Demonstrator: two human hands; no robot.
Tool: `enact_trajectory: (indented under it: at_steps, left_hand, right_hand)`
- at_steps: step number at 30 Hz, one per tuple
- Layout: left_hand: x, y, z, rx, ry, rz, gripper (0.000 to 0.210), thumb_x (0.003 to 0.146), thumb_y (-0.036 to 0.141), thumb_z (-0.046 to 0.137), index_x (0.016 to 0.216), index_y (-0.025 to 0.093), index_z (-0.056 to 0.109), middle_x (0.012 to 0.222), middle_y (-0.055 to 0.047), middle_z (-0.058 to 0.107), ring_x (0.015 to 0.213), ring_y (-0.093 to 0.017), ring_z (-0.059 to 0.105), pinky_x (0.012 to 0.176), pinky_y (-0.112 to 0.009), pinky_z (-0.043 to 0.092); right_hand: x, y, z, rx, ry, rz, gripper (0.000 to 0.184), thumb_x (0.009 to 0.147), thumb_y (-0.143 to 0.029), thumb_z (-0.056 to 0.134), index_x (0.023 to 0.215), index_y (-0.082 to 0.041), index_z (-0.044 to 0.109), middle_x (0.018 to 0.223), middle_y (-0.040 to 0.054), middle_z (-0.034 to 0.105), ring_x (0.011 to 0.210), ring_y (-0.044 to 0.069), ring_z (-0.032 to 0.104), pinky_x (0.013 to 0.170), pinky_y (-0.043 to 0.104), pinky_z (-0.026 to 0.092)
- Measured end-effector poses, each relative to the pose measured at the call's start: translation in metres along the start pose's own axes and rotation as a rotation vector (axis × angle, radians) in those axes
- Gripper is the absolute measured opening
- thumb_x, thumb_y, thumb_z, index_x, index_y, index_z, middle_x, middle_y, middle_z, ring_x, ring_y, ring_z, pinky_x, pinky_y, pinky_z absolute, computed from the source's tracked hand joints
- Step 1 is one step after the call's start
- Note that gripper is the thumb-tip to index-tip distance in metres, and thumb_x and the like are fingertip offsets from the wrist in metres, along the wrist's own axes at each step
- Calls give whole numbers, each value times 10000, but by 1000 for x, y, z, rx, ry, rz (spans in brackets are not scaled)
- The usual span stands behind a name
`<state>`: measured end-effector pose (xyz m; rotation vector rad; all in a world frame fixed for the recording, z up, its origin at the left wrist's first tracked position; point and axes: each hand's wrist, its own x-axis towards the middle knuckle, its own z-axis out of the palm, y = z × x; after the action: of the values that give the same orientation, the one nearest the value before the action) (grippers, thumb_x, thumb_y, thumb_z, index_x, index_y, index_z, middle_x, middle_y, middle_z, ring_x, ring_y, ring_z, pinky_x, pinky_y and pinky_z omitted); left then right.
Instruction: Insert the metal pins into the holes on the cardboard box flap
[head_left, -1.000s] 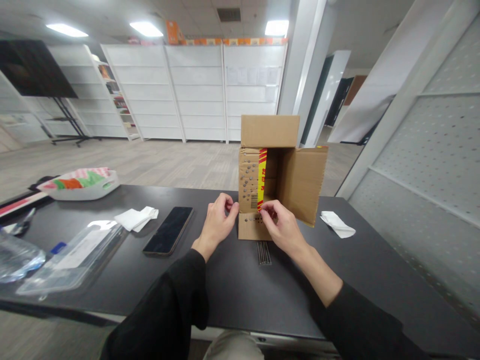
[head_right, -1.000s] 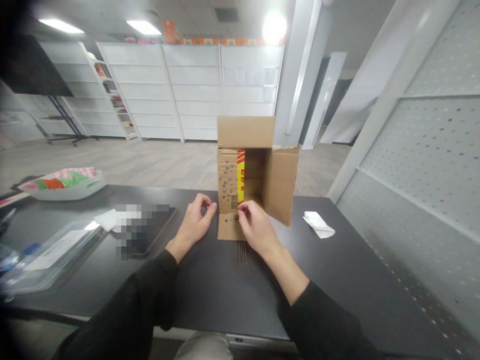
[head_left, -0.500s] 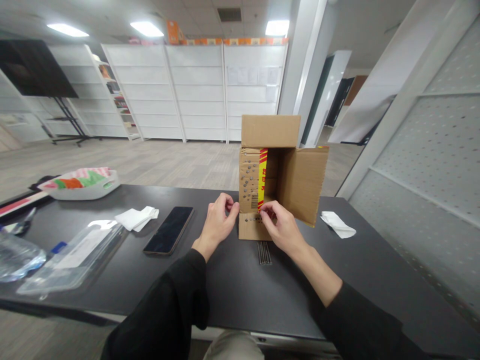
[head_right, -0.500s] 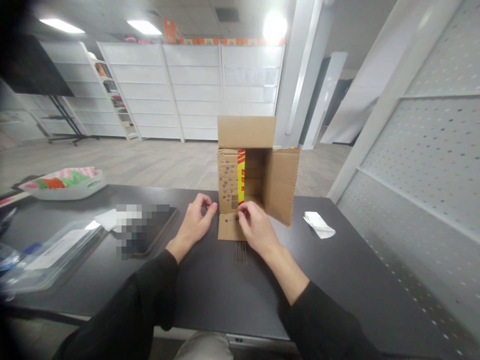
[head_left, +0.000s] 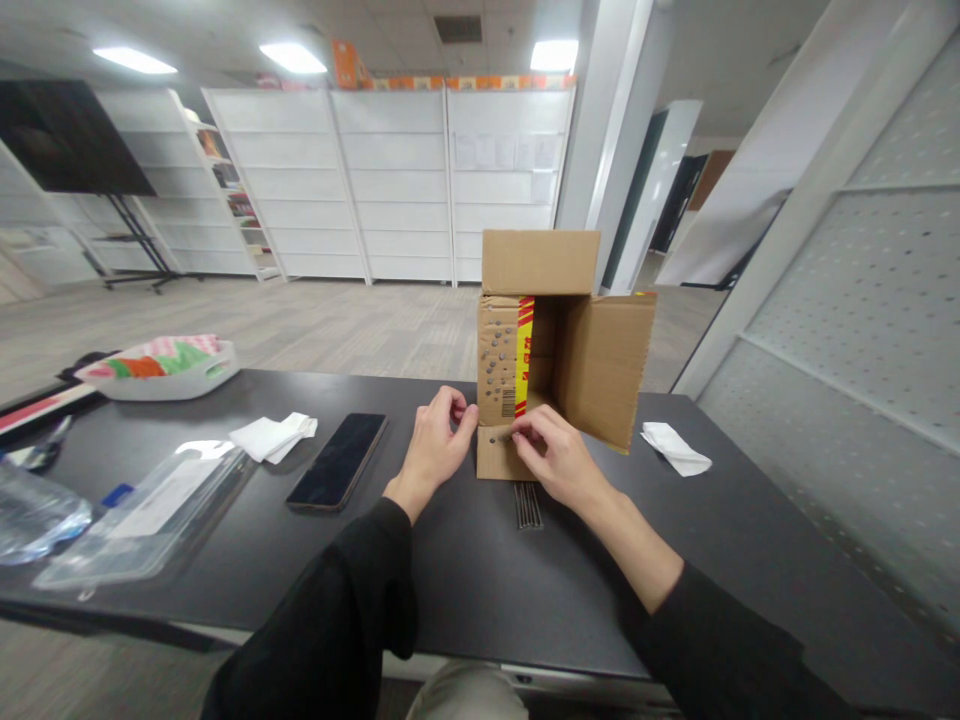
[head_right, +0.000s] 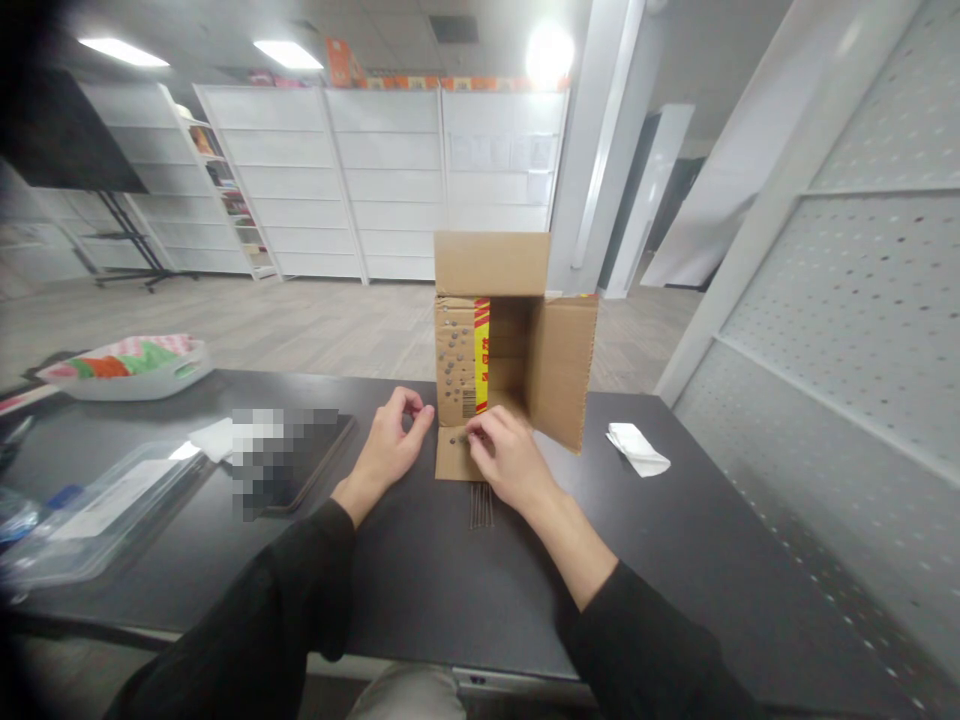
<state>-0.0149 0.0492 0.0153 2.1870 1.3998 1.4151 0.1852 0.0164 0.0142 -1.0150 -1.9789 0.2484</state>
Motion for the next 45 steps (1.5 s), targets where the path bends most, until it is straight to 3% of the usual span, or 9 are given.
enact_trajectory:
  at_steps: [45]
  left_hand:
    - [1, 2, -1, -11, -2, -8, 161, 912, 335, 504, 823, 203, 479, 745, 7, 572, 695, -139, 556, 671, -283, 409]
  right_hand:
    - [0, 9, 4, -191, -148, 88, 163, 906, -152, 563, 1009, -199, 681, 923, 47, 661, 827, 186, 589, 798, 346, 367]
